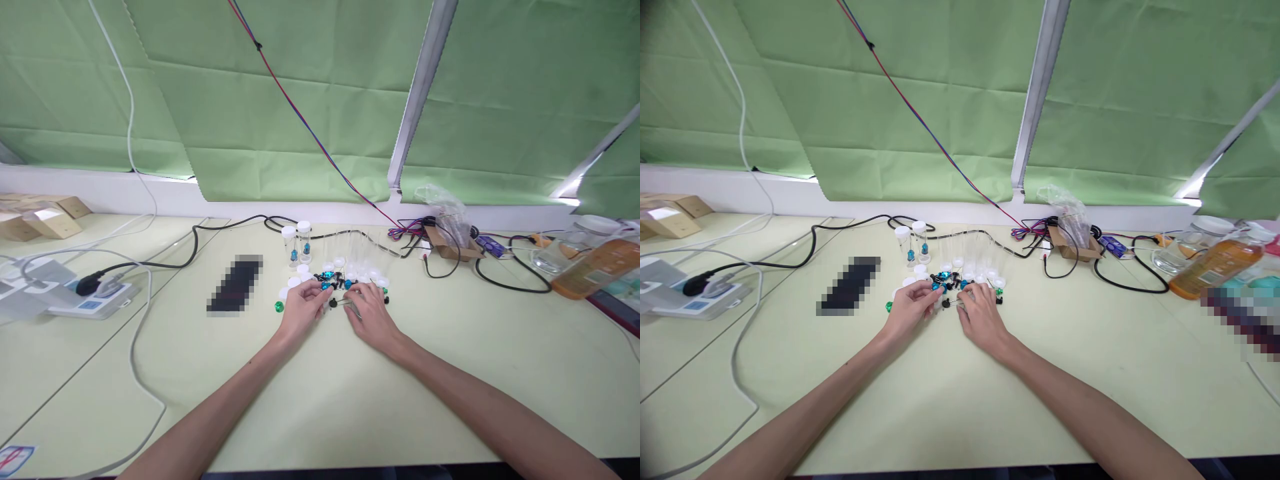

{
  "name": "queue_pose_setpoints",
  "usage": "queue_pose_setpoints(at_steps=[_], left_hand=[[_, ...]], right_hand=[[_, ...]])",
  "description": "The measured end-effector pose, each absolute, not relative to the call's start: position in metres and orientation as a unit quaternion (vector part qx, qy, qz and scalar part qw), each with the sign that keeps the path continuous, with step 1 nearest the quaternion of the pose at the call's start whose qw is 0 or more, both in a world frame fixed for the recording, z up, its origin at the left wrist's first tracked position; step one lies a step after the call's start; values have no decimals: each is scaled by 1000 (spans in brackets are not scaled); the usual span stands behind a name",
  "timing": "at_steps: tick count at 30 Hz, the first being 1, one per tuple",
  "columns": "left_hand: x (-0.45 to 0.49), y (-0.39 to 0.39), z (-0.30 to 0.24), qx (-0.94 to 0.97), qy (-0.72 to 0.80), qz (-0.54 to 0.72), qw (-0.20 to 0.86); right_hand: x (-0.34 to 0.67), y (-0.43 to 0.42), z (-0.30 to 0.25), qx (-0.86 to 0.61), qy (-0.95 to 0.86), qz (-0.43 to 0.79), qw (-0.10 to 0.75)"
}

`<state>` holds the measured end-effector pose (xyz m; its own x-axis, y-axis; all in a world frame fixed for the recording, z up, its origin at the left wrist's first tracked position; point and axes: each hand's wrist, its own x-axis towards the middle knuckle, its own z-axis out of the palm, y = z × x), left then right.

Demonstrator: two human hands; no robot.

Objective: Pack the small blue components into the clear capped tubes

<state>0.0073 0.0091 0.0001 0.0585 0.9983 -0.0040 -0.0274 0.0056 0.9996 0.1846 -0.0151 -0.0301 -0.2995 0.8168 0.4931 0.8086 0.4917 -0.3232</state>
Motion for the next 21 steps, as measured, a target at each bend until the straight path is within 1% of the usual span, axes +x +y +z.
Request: queue_pose_setpoints(at_steps=[21], left_hand=[[8,11,-5,511,474,486,527]], right_hand=[[183,-16,-27,-515,-812,-11,275]])
